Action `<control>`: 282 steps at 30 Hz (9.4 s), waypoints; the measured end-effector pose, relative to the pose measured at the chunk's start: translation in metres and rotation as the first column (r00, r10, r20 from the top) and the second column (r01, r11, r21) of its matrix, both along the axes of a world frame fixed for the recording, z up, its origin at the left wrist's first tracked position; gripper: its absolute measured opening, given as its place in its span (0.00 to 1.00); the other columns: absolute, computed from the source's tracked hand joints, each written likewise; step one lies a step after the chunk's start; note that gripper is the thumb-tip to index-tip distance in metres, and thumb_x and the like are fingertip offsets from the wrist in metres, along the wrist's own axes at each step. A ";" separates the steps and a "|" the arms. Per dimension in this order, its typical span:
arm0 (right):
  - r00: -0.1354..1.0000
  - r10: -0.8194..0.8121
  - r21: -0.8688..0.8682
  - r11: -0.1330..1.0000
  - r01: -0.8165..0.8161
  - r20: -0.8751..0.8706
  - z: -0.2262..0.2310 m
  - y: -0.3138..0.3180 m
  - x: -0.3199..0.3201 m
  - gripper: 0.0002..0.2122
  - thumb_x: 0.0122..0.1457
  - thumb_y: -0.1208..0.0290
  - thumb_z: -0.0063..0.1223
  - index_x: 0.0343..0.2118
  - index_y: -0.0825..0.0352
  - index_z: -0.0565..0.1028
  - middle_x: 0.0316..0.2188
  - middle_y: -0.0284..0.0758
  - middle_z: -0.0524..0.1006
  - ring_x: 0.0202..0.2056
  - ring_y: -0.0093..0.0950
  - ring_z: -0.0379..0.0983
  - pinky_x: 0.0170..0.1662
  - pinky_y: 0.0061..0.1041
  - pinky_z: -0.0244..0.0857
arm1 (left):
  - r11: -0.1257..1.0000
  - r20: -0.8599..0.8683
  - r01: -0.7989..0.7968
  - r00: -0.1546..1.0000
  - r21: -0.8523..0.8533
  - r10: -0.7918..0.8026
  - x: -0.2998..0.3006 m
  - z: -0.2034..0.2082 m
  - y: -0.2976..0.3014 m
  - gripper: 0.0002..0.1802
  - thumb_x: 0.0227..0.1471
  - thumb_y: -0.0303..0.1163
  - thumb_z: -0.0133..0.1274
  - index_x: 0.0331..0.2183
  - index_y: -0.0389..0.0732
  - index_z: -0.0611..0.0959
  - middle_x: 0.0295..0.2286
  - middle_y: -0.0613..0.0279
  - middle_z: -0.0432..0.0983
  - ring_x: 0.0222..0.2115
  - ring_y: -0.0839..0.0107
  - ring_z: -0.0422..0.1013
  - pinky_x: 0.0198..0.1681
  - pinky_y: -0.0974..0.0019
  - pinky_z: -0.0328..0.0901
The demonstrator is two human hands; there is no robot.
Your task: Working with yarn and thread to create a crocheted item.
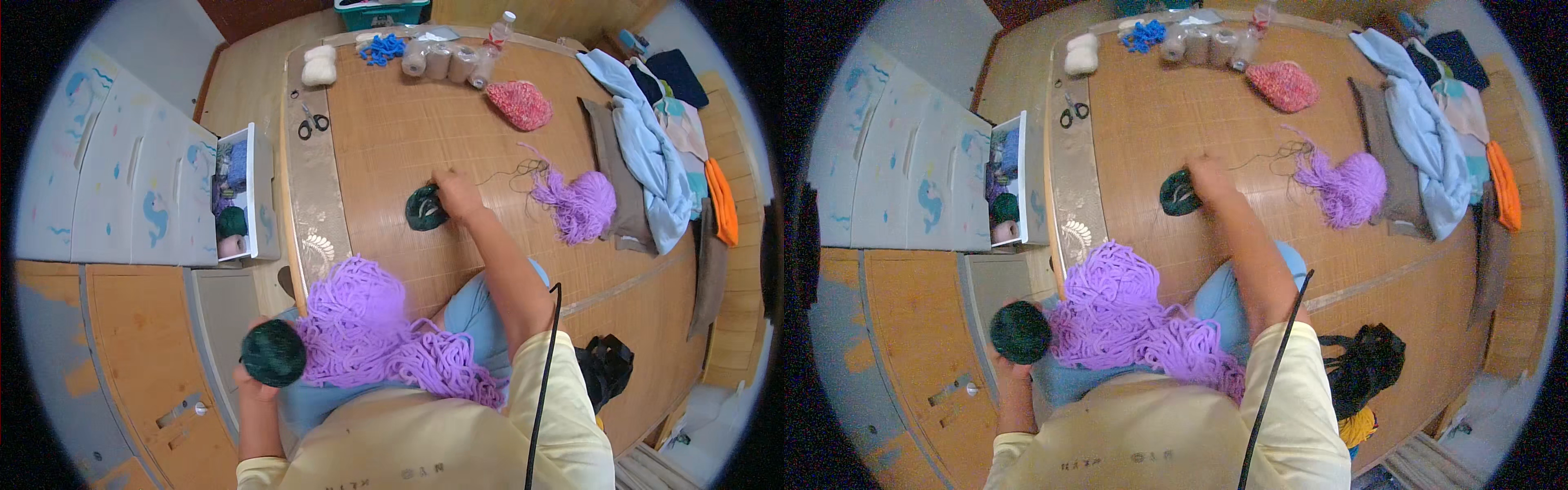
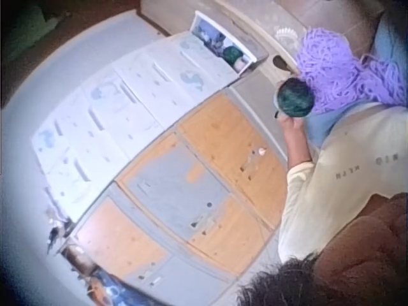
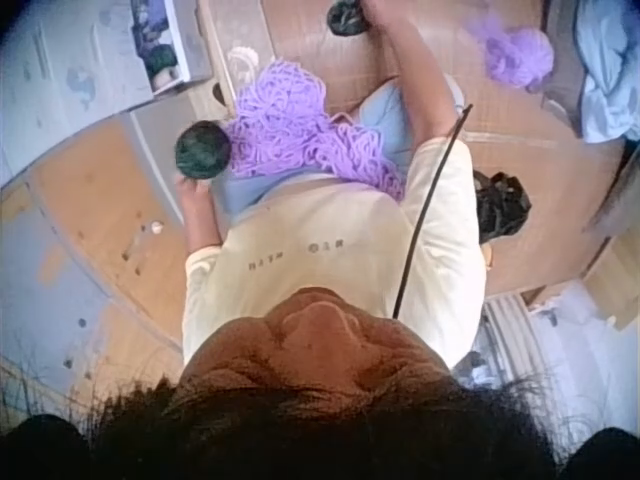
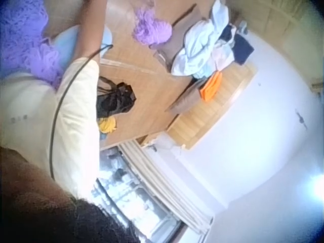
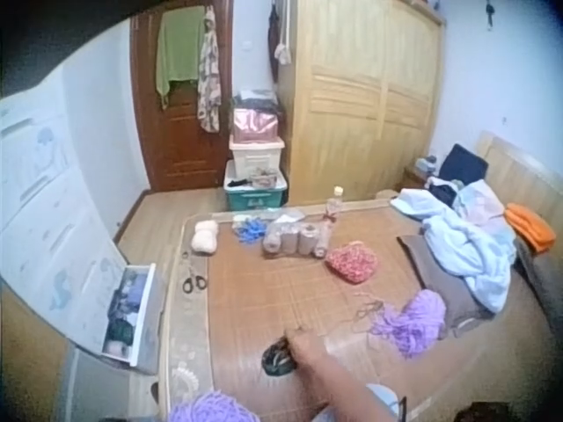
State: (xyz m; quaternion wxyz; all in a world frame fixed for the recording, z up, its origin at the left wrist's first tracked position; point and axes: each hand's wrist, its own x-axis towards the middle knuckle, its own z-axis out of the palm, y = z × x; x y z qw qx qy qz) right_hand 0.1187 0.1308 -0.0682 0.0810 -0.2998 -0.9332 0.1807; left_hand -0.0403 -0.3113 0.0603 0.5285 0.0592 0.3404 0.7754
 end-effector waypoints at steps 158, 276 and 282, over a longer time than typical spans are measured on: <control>0.686 0.323 -0.396 0.627 -0.671 -0.652 0.126 -0.228 -0.015 0.04 0.54 0.70 0.50 0.25 0.63 0.70 0.24 0.37 0.72 0.30 0.40 0.71 0.31 0.37 0.61 | 0.900 -0.414 0.404 0.800 -0.163 -0.434 0.009 0.045 0.029 0.37 0.30 0.33 0.64 0.47 0.41 0.68 0.45 0.58 0.68 0.48 0.66 0.65 0.54 0.64 0.57; 0.714 0.532 -0.233 0.703 -0.672 -0.455 0.177 -0.238 -0.010 0.03 0.52 0.70 0.48 0.25 0.61 0.73 0.26 0.33 0.72 0.33 0.35 0.68 0.39 0.36 0.57 | 0.789 -0.631 0.060 0.564 -0.611 -0.532 0.014 0.049 0.037 0.46 0.25 0.33 0.67 0.50 0.37 0.67 0.43 0.61 0.69 0.45 0.67 0.68 0.49 0.64 0.63; 0.733 0.553 -0.394 0.619 -0.679 -0.396 0.137 -0.259 -0.012 0.04 0.54 0.70 0.48 0.26 0.64 0.71 0.22 0.41 0.70 0.26 0.42 0.68 0.30 0.38 0.60 | 0.972 -0.355 -0.058 0.935 -0.227 -0.028 0.014 0.058 0.046 0.47 0.29 0.47 0.70 0.49 0.38 0.67 0.44 0.54 0.70 0.48 0.61 0.68 0.50 0.60 0.64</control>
